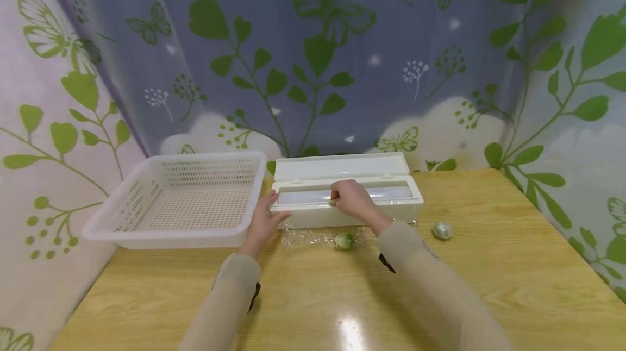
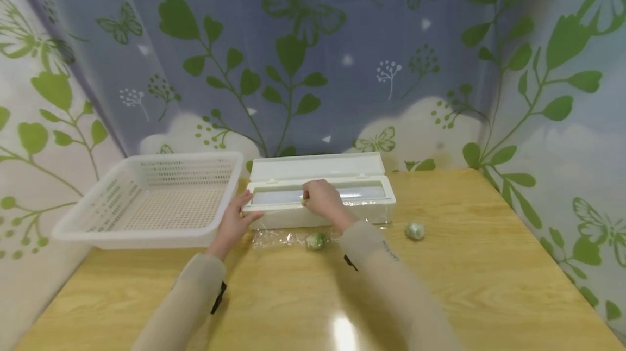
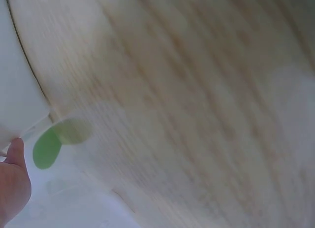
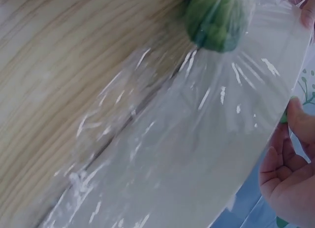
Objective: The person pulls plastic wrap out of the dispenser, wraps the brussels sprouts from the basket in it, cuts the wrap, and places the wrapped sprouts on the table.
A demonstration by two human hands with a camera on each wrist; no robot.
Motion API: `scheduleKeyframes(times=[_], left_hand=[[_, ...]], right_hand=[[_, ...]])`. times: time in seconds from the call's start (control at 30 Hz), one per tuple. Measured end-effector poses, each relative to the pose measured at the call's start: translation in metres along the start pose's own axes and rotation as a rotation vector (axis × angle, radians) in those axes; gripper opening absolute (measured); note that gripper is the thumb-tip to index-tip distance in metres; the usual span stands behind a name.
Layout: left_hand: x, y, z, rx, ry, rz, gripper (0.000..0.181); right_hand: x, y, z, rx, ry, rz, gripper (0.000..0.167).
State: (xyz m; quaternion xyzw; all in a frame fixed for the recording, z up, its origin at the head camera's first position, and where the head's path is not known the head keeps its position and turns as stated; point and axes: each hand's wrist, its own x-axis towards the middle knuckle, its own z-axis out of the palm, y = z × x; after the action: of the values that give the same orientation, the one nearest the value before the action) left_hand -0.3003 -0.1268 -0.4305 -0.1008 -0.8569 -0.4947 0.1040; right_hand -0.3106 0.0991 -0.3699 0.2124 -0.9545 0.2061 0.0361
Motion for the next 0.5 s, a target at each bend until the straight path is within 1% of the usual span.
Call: scheduleKeyframes(times=[0.13, 0.23, 0.4, 0.5], left_hand=[[0.001, 0.000, 0.000, 0.021, 0.010, 0.012, 0.058], [0.002, 0.000, 0.000, 0.019, 0.014, 0.026, 0.057], [0.002, 0.000, 0.000, 0.008, 0.009, 0.050, 0.057], [-0.001, 0.001, -0.001, 0.009, -0.009, 0.042, 0.058]], right_hand=[[-0.003, 0.007, -0.004, 0.010, 0.017, -0.014, 0.012], [-0.005, 0.012, -0.006, 0.026, 0.021, -0.008, 0.012], [-0.009, 0.018, -0.007, 0.039, 0.025, -0.009, 0.010], [-0.012, 0.022, -0.005, 0.037, 0.025, -0.027, 0.009]])
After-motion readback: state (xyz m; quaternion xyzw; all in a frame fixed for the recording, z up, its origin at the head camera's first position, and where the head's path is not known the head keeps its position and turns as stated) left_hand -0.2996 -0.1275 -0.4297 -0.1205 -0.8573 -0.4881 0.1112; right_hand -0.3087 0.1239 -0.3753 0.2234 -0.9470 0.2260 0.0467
